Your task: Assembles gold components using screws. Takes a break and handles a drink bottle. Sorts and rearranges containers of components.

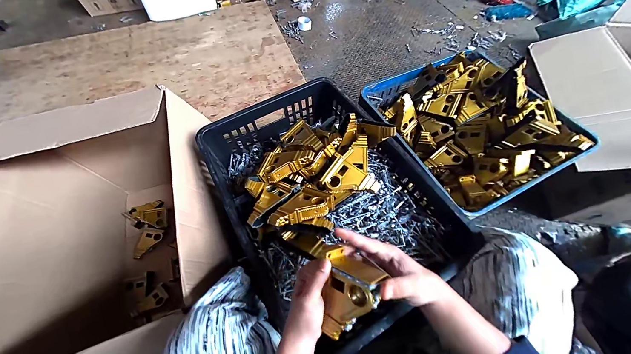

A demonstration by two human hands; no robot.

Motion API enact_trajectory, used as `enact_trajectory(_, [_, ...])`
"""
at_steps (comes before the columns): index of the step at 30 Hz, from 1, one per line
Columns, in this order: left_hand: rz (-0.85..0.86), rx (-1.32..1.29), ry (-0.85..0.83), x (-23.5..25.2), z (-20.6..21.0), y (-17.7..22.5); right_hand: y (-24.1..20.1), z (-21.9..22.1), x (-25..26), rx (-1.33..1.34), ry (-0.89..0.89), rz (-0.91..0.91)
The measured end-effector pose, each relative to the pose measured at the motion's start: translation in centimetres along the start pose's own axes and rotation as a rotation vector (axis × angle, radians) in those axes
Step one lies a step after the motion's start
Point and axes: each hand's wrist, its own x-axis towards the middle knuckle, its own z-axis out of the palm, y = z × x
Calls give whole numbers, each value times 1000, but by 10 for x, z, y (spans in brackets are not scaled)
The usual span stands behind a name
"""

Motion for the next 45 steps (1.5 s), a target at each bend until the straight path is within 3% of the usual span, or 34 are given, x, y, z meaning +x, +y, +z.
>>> enact_trajectory(3, [-20, -83, -92, 0, -4, -8, 9, 9, 1, 194, 50, -63])
enact_trajectory(6, [7, 120, -182, 6, -13, 0, 10, 13, -1, 130, 121, -130])
enact_trajectory(10, [87, 707, -22, 12, -13, 21, 7, 12, -9, -568, 268, -185])
enact_trajectory(13, [-15, 731, -49, 3, 2, 23, 13, 17, -10, -1078, 247, -297])
enact_trajectory(15, [-39, 723, -45, -2, 10, 16, 17, 20, -9, -1178, 234, -314])
enact_trajectory(19, [-85, 517, -110, -1, -1, 8, 3, 11, -11, -829, 171, -56])
enact_trajectory(22, [-98, 467, -106, -1, -2, 0, -5, 5, -12, -698, 224, 98])
enact_trajectory(28, [-186, 466, -92, 2, -6, -4, 5, 11, -10, -496, 378, 207])
enact_trajectory(33, [-151, 180, -267, -5, -16, 9, -8, 24, 12, 187, 655, 432])
enact_trajectory(35, [-147, 186, -139, -7, -10, 9, -9, 25, 25, 135, 629, 487])
enact_trajectory(36, [-178, 176, -14, -7, -9, 11, -8, 23, 33, -46, 605, 475])
enact_trajectory(39, [-145, 56, 307, 0, -19, 35, 9, 6, 59, -928, 536, 349])
enact_trajectory(40, [-97, 22, 426, 4, -25, 51, 13, 2, 70, -1110, 488, 328])
enact_trajectory(43, [64, -75, 822, 22, -57, 106, 14, 9, 106, -1406, 235, 550])
enact_trajectory(45, [182, -154, 1064, 29, -89, 133, 16, 13, 123, -1493, 190, 674])
